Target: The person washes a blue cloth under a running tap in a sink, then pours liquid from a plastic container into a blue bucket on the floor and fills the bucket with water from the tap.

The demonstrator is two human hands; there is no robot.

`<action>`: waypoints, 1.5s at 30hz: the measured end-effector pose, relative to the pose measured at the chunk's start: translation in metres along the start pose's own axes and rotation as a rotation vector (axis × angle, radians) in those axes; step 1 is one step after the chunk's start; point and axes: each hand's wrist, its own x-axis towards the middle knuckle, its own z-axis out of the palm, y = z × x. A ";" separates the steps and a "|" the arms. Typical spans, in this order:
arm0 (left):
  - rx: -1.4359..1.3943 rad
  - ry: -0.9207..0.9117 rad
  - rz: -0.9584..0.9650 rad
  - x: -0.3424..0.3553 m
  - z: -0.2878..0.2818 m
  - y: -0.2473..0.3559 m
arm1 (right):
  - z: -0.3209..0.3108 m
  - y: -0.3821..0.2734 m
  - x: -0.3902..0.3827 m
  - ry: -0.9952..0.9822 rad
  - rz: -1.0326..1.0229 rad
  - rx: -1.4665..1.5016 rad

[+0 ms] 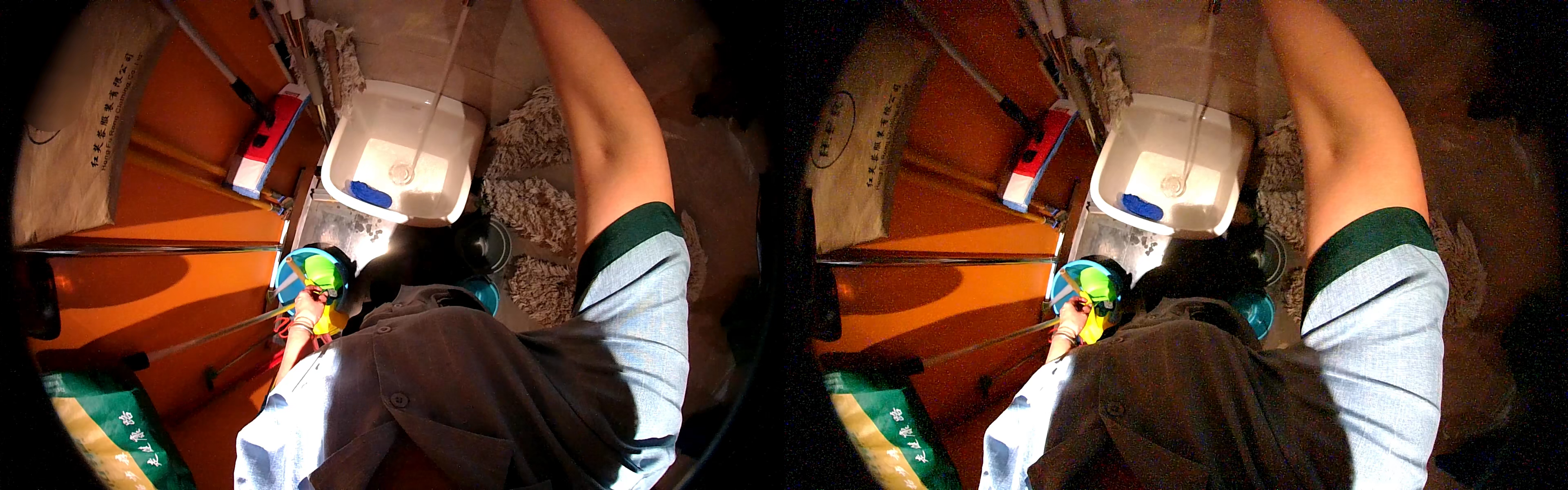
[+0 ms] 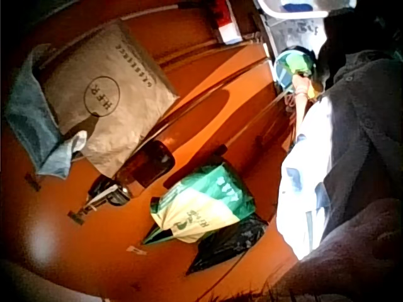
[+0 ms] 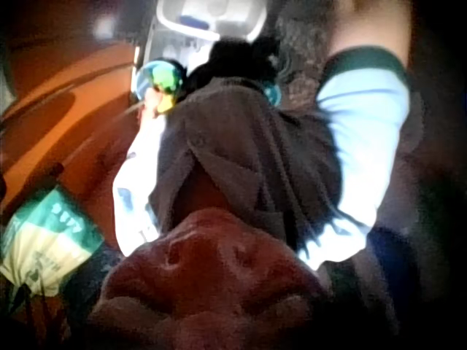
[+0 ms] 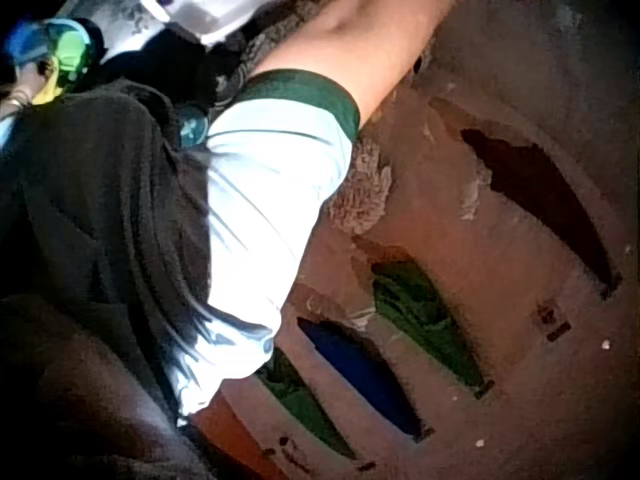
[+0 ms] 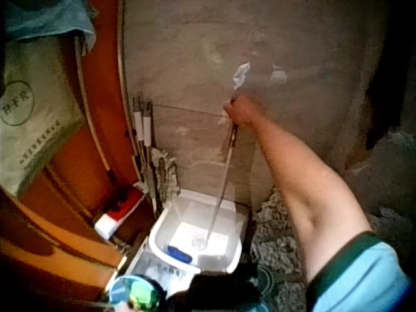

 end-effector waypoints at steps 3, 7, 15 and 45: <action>-0.082 -0.007 -0.012 0.010 0.011 -0.021 | 0.006 0.003 0.002 0.011 -0.003 0.070; -0.088 0.007 0.018 0.020 0.022 -0.037 | 0.005 0.000 0.003 -0.006 -0.005 0.091; -0.070 -0.040 0.003 0.010 0.023 0.001 | 0.027 0.013 0.009 0.058 -0.040 0.079; 0.033 -0.027 0.047 0.007 0.029 0.011 | 0.004 -0.006 -0.004 0.027 0.034 0.118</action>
